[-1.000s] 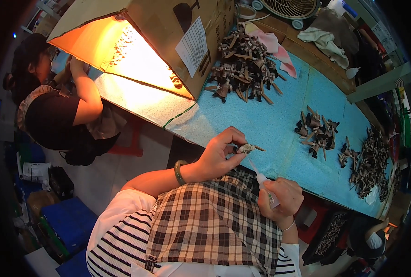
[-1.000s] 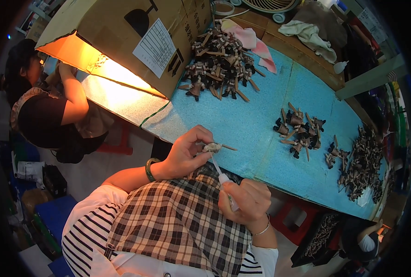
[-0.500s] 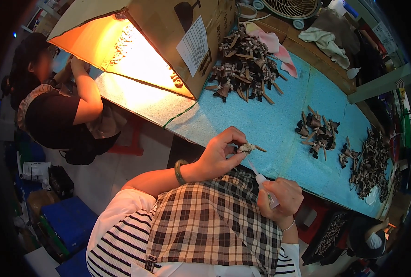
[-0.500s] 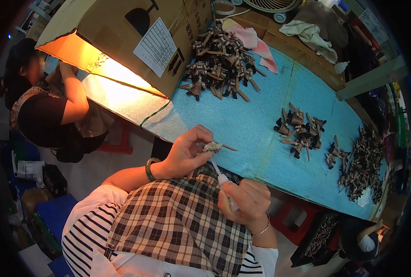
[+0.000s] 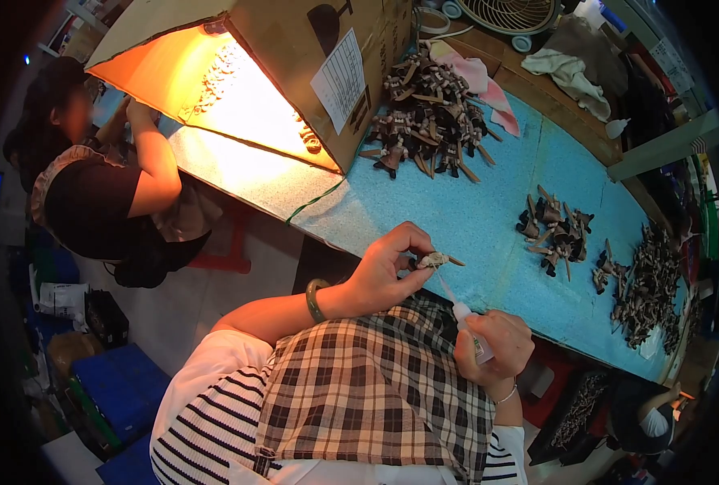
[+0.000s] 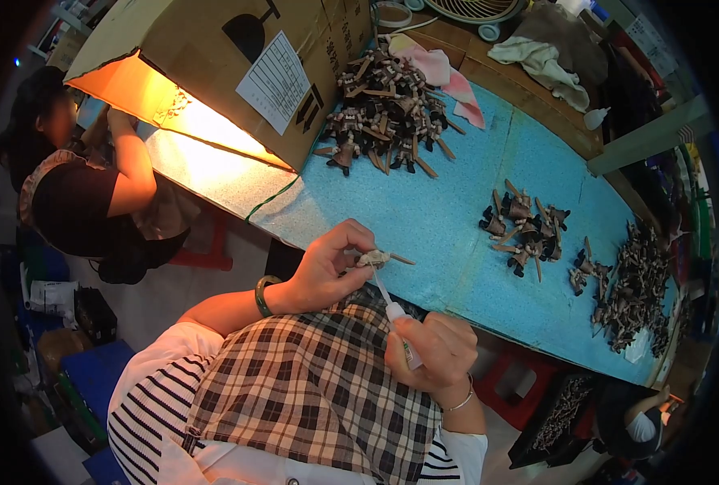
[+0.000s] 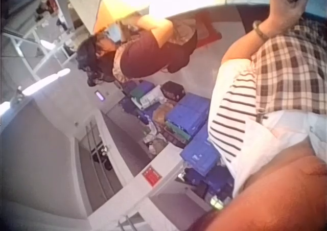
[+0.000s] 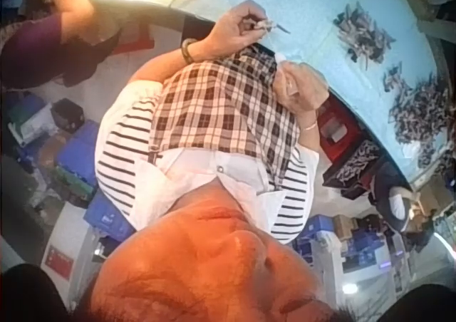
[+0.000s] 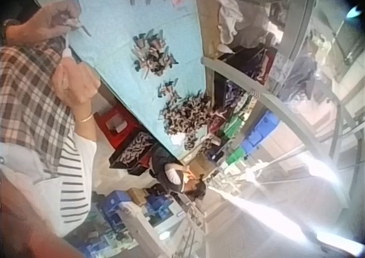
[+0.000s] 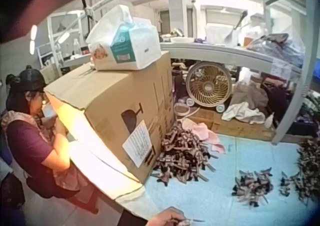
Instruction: Assembling small plastic components by applying glue and joining pieces together at a factory workbench.
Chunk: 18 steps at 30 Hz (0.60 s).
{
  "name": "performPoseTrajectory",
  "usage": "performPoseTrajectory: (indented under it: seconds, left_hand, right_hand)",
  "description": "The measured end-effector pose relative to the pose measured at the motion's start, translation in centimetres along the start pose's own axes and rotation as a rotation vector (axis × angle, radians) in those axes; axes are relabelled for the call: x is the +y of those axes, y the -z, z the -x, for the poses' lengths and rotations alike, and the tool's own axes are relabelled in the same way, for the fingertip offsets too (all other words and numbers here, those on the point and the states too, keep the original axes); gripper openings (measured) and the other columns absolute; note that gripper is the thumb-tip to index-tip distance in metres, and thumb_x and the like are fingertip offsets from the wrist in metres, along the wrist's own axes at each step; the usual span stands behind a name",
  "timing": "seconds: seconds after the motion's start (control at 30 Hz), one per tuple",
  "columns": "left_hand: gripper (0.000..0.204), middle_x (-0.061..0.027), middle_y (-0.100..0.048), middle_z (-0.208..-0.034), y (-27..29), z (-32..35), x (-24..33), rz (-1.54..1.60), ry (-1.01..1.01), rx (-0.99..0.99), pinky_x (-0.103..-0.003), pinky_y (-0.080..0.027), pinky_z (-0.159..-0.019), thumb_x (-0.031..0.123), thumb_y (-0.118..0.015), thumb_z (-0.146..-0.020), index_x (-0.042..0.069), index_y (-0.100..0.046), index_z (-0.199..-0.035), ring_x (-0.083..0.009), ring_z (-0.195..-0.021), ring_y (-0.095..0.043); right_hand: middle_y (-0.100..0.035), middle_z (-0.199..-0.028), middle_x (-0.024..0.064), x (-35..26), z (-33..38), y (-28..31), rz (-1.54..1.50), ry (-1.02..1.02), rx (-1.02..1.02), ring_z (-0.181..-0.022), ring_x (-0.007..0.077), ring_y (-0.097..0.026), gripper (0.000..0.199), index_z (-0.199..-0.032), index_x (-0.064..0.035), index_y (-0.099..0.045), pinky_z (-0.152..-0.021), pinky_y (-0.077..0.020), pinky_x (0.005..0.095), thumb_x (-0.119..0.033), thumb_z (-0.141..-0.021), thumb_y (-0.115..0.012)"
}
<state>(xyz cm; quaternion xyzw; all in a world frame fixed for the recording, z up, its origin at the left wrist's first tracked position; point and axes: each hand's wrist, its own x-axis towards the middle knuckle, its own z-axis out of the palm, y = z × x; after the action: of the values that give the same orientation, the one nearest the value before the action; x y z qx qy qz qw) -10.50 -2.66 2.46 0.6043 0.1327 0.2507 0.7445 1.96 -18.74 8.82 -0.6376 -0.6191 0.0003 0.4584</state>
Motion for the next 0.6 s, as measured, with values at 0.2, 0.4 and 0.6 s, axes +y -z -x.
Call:
performPoseTrajectory:
  seconds: [0.2,0.4,0.6]
  left_hand:
    - [0.021,-0.0066,-0.049,-0.103,-0.12,0.08,0.10,-0.050,-0.006,0.004,-0.025,-0.054,-0.075,-0.006,-0.062,-0.082,0.000,-0.051,-0.099,-0.0126,-0.093,-0.056]
    - [0.020,-0.0066,-0.049,-0.103,-0.09,0.17,0.05,-0.072,-0.015,0.014,-0.024,-0.053,-0.073,-0.005,-0.062,-0.082,0.000,-0.052,-0.098,-0.0124,-0.091,-0.056]
    - [0.021,-0.0068,-0.049,-0.102,-0.06,0.28,0.05,-0.053,-0.018,0.020,-0.024,-0.054,-0.074,-0.005,-0.062,-0.082,0.000,-0.051,-0.099,-0.0121,-0.091,-0.055]
  right_hand:
    - [-0.062,-0.065,0.0087,-0.01,0.14,-0.07,-0.014,-0.011,0.005,-0.050,0.0252,-0.059,0.017,-0.082,-0.0004,-0.062,-0.050,-0.0488,0.0317,-0.003,-0.067,-0.065]
    - [-0.062,-0.065,0.0090,-0.09,0.20,-0.12,-0.021,-0.016,-0.003,-0.050,0.0249,-0.059,0.017,-0.083,0.0002,-0.062,-0.049,-0.0485,0.0318,-0.003,-0.067,-0.066]
    - [-0.063,-0.066,0.0087,-0.20,0.25,-0.12,-0.007,-0.015,-0.015,-0.050,0.0254,-0.060,0.017,-0.083,-0.0005,-0.062,-0.050,-0.0492,0.0317,-0.004,-0.066,-0.066]
